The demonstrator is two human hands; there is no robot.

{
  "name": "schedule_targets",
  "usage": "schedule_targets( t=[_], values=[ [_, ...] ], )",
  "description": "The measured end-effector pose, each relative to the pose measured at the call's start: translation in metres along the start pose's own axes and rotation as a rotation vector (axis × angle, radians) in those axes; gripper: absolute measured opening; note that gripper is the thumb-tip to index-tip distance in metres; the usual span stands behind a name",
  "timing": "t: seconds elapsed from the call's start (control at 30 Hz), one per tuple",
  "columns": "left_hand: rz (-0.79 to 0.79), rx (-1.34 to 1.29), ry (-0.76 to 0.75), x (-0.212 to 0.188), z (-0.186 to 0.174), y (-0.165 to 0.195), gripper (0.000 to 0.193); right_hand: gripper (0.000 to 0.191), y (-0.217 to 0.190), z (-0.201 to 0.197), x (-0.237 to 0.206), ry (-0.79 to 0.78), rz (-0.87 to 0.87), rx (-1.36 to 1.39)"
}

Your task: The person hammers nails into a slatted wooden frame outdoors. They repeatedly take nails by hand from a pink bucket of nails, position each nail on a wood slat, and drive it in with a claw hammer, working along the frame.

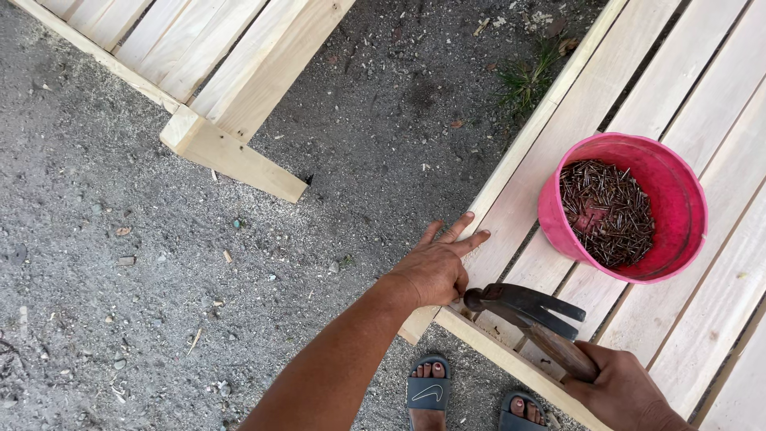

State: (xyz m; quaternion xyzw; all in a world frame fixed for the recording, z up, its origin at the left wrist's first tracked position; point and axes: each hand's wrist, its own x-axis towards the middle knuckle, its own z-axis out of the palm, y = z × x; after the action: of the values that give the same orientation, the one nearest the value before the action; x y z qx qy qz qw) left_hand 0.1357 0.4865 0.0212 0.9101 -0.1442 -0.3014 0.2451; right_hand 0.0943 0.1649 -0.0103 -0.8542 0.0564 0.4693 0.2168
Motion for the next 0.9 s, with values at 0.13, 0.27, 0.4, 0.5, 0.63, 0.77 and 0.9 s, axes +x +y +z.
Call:
schedule_targets(
  t=[0.13,0.27,0.4,0.5,0.63,0.77,0.9],
  values=[
    [-0.006,0.029,-0.026,0.000,-0.001,0.000,0.006,0.029,-0.007,0.003,-0.001,0.015,-0.029,-0.096],
    [-0.008,0.033,-0.003,0.001,0.000,-0.001,0.006,0.032,-0.022,-0.001,-0.005,0.017,-0.068,-0.090],
    [-0.018,0.004,-0.005,0.001,0.000,-0.002,0.009,0.029,-0.031,-0.007,-0.013,0.003,-0.032,-0.134],
    [-0.015,0.019,-0.006,0.002,0.002,-0.003,0.008,0.029,-0.035,-0.007,-0.017,0.038,-0.042,-0.190],
    [-0.004,0.008,0.015,0.001,0.003,-0.003,0.010,0.041,-0.040,-0.009,-0.019,0.060,-0.021,-0.277],
    [-0.012,0.014,0.028,0.001,0.002,-0.002,0.013,0.040,-0.042,-0.011,-0.024,0.089,-0.040,-0.277],
    [-0.016,0.019,0.020,-0.001,-0.003,0.002,0.007,0.040,-0.040,-0.010,-0.020,0.067,0.013,-0.295]
  ],
)
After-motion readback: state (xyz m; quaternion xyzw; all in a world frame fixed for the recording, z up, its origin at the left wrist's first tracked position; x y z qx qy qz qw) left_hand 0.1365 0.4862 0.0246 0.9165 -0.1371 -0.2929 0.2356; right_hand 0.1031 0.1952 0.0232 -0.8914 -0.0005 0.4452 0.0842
